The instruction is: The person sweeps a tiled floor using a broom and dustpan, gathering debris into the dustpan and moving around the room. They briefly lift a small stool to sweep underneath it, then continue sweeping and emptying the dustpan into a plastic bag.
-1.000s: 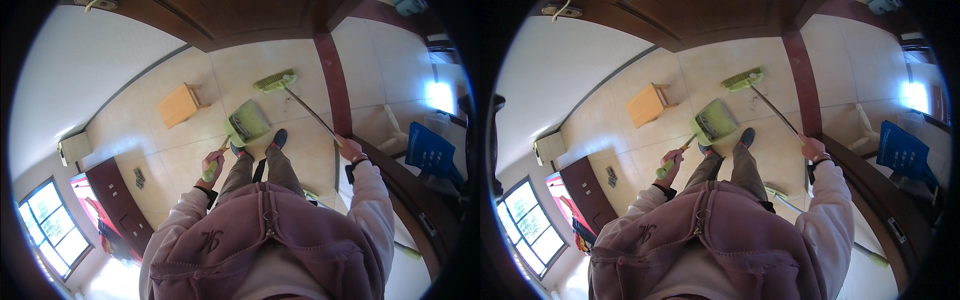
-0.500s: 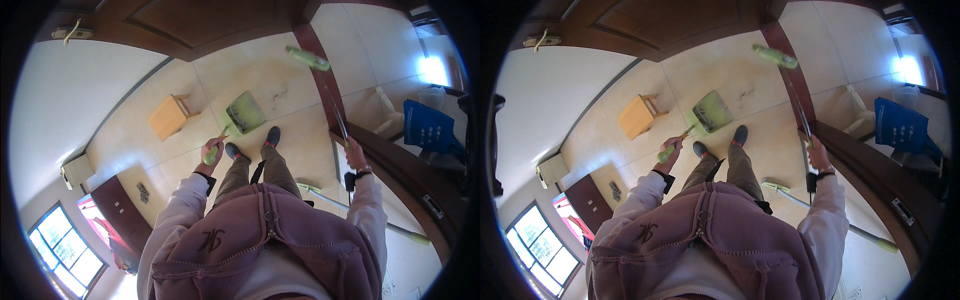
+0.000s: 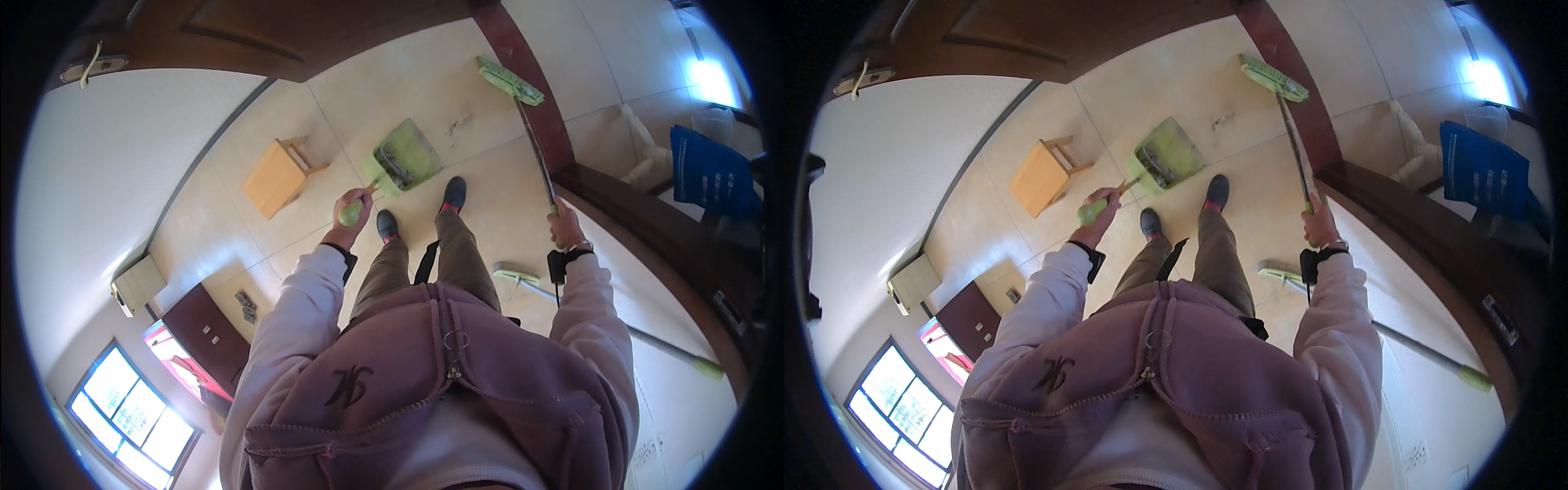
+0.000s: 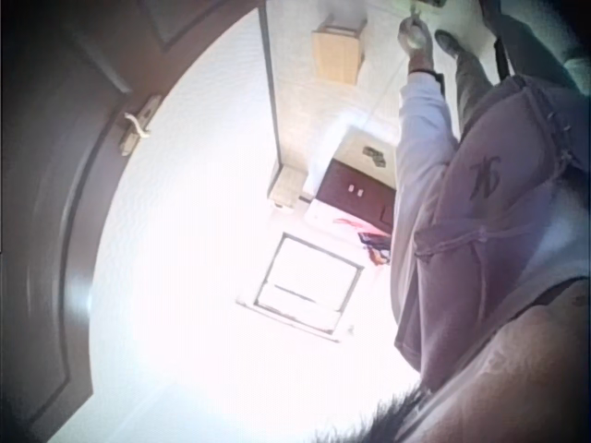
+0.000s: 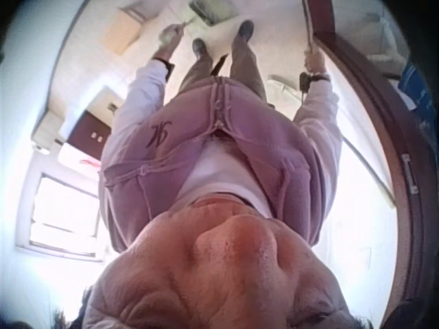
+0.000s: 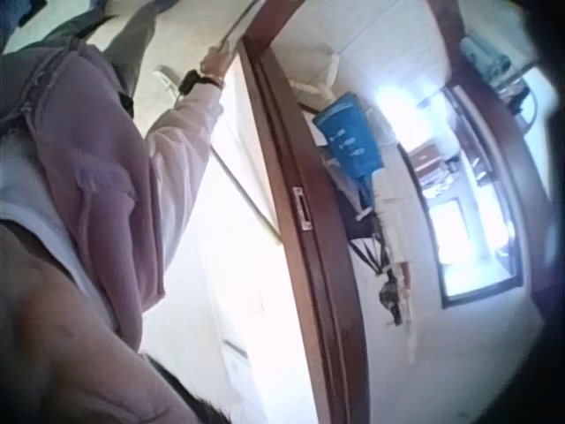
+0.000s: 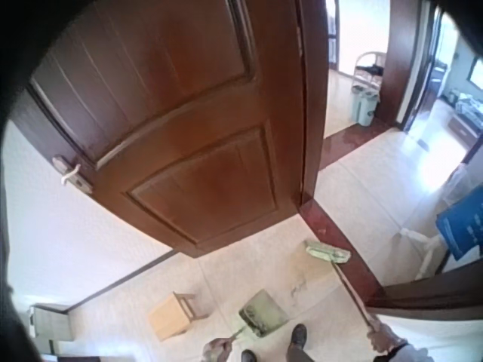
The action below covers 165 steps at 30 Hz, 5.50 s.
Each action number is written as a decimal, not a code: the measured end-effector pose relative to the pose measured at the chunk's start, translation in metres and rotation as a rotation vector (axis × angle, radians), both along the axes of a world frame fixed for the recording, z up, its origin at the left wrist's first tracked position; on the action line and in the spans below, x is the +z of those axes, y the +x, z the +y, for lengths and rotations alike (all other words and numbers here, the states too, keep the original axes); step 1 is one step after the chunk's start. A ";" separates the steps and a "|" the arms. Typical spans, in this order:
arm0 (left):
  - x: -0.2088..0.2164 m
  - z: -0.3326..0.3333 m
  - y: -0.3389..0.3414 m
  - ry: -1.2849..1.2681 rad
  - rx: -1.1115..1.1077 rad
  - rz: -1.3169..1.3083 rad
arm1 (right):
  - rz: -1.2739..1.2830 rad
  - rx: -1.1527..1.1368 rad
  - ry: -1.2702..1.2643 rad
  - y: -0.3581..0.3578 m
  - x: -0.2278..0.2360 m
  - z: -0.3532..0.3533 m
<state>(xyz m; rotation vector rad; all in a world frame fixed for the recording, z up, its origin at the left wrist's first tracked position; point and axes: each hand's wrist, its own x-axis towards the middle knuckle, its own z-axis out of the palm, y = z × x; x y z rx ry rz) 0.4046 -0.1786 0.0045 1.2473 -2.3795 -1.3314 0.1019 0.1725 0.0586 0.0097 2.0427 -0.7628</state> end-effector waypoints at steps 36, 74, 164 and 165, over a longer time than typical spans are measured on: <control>-0.022 -0.019 0.011 -0.060 -0.175 -0.061 | 0.183 0.118 -0.071 0.094 -0.025 -0.061; 0.116 0.169 0.197 0.251 0.660 0.165 | 0.351 1.264 -0.043 0.072 -0.068 -0.255; -0.024 -0.145 0.243 0.239 -0.024 0.031 | -0.570 -0.259 -0.214 0.419 0.077 -0.119; -0.023 -0.146 0.240 0.256 -0.005 0.027 | -0.587 -0.242 -0.230 0.414 0.089 -0.117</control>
